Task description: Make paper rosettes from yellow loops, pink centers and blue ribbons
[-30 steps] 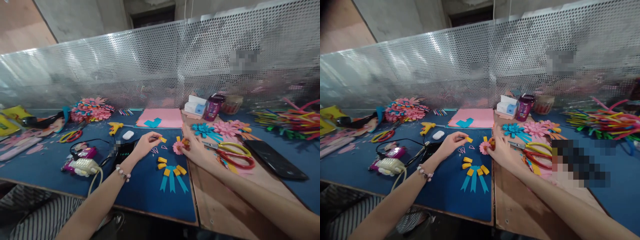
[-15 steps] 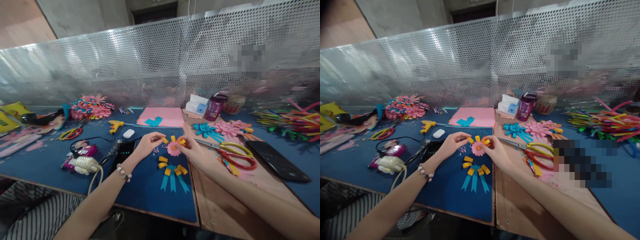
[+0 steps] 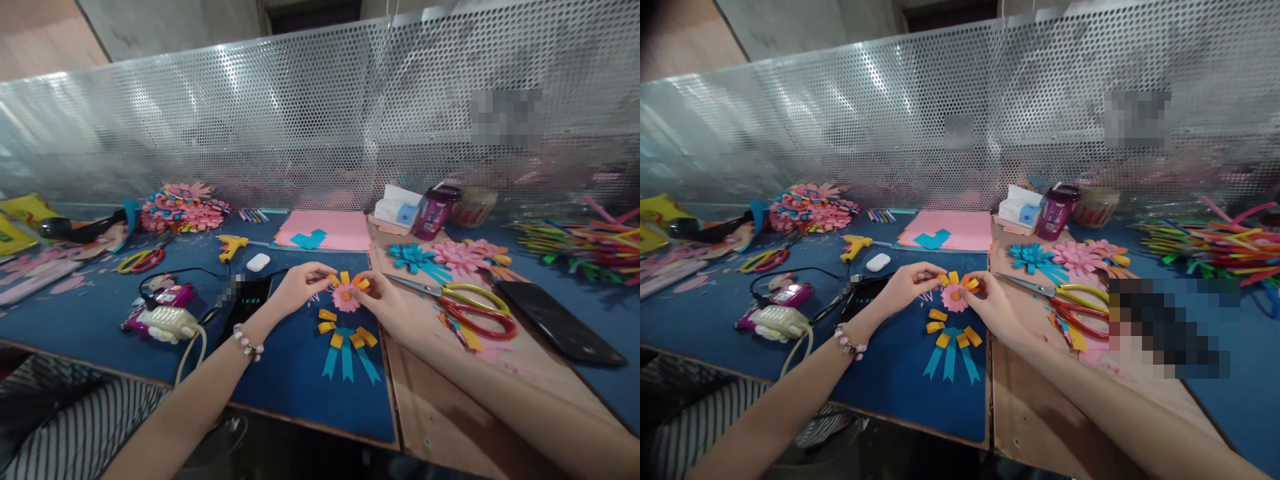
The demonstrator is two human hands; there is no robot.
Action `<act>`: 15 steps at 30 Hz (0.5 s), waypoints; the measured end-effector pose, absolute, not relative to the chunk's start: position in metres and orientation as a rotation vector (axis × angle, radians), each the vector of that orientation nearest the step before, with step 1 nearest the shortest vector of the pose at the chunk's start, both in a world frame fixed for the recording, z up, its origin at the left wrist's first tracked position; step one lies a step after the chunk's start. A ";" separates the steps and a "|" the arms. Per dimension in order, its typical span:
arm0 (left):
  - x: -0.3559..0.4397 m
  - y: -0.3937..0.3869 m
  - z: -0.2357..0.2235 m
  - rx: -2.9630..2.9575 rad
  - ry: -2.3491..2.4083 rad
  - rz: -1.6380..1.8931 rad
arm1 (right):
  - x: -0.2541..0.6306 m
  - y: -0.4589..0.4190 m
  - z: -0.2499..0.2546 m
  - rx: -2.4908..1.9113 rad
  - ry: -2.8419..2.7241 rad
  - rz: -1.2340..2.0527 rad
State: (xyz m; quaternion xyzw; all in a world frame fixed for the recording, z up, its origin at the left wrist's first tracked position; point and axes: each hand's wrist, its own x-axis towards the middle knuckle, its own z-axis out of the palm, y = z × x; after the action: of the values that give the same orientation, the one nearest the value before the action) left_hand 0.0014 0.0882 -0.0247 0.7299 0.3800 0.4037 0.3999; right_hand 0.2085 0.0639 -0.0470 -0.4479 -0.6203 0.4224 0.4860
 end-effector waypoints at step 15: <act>0.004 0.084 -0.020 1.808 0.949 0.990 | 0.210 0.069 -0.058 -1.032 -1.492 1.093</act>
State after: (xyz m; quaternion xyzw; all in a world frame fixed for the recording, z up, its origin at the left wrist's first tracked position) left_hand 0.0035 0.0838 -0.0204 0.7220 0.3791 0.3956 0.4224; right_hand 0.2105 0.0688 -0.0581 -0.4249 -0.6141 0.4500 0.4898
